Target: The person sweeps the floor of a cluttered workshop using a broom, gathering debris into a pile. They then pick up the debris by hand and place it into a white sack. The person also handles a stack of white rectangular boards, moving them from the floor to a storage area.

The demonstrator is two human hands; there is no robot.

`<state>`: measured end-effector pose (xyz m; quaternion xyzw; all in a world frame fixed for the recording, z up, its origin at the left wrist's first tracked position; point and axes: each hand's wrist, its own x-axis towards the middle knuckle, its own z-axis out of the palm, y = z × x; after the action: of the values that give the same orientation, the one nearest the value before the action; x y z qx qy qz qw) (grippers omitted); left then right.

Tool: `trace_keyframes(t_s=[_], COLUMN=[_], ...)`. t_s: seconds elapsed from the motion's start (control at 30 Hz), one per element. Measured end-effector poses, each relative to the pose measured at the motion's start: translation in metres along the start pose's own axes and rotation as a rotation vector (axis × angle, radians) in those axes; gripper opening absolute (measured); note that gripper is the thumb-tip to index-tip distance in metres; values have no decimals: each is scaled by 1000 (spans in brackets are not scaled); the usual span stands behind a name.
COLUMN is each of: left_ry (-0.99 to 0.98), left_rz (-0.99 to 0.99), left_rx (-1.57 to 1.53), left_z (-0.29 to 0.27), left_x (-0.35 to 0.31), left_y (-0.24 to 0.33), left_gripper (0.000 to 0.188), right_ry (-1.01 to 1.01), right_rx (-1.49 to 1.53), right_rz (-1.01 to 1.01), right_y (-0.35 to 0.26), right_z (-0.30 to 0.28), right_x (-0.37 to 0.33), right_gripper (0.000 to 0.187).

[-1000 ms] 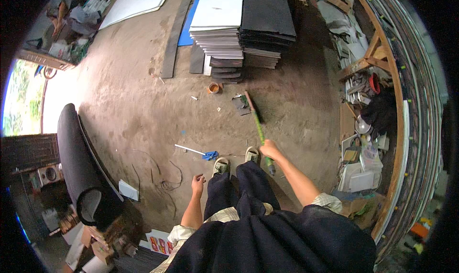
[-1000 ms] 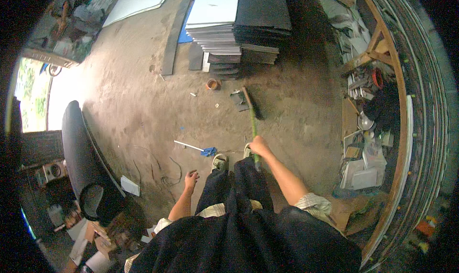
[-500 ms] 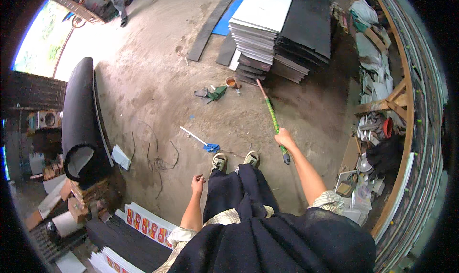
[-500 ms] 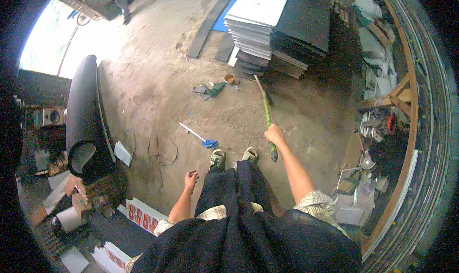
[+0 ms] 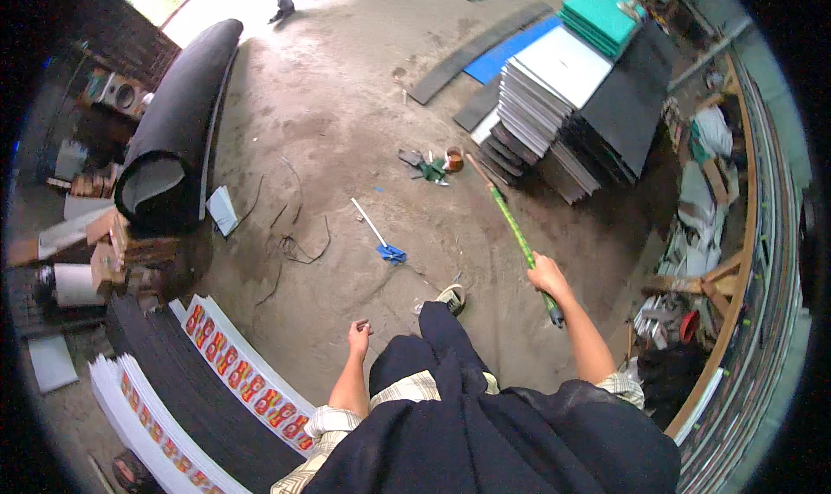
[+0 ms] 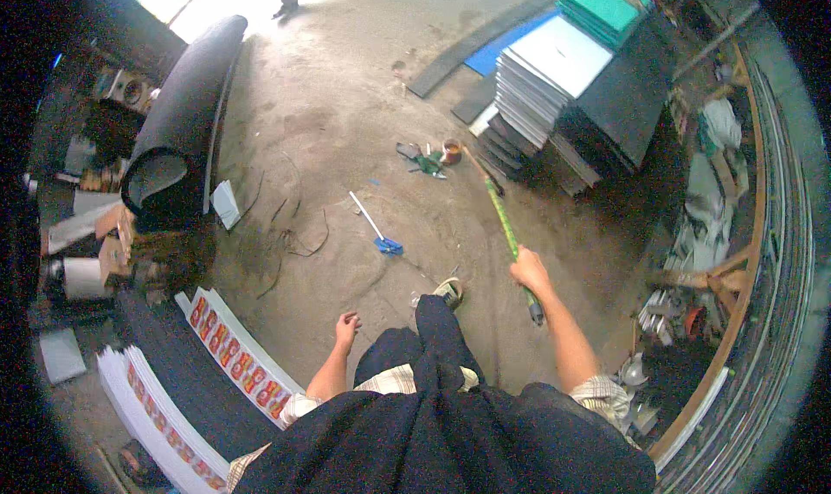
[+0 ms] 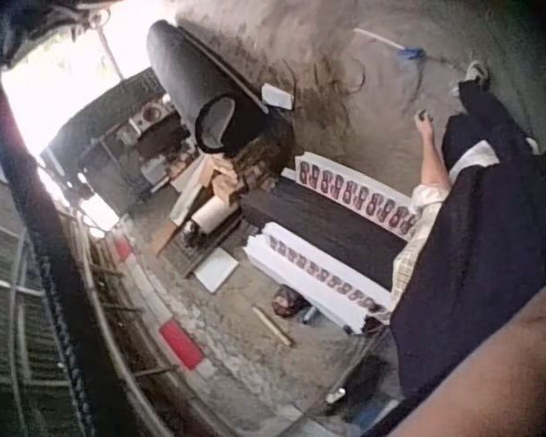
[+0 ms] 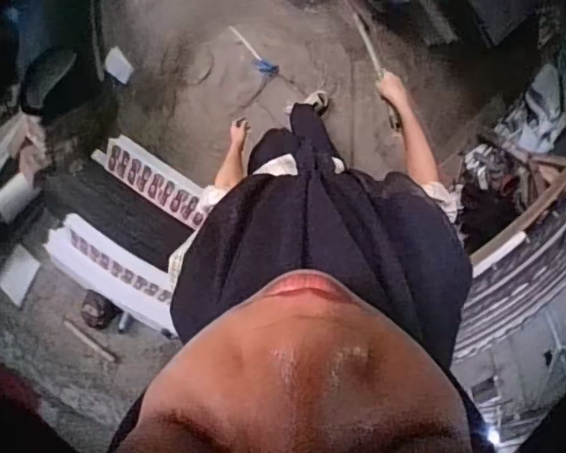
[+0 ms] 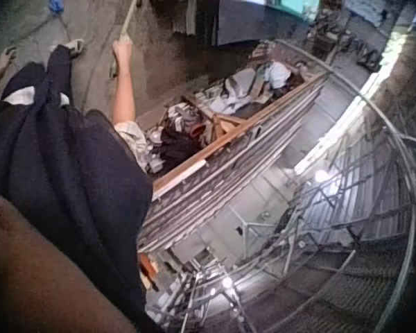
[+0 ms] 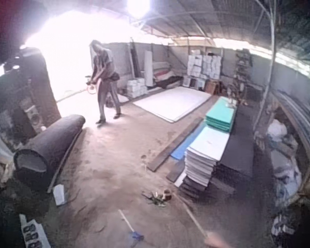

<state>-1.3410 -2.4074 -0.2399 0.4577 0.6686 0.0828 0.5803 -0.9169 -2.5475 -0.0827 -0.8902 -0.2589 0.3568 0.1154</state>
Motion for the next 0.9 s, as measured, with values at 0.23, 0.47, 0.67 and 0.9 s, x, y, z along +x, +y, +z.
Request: trace_keyframes(t_s=[0.23, 0.47, 0.67, 0.9], left_ry=[51, 145, 310, 375], left_rz=[164, 66, -233, -255], left_rx=[-154, -336, -243, -441], left_z=[-2, -6, -11, 34], left_x=[-15, -103, -230, -277], left_y=[-32, -159, -315, -366], left_gripper=[23, 20, 21, 21], right_ry=[-65, -568, -960, -873], right_rx=[89, 249, -5, -407], right_rz=[32, -36, -205, -619], right_y=[20, 2, -35, -3], right_z=[-7, 63, 171, 272], right_x=[-40, -114, -167, -176], right_gripper=[44, 49, 47, 46])
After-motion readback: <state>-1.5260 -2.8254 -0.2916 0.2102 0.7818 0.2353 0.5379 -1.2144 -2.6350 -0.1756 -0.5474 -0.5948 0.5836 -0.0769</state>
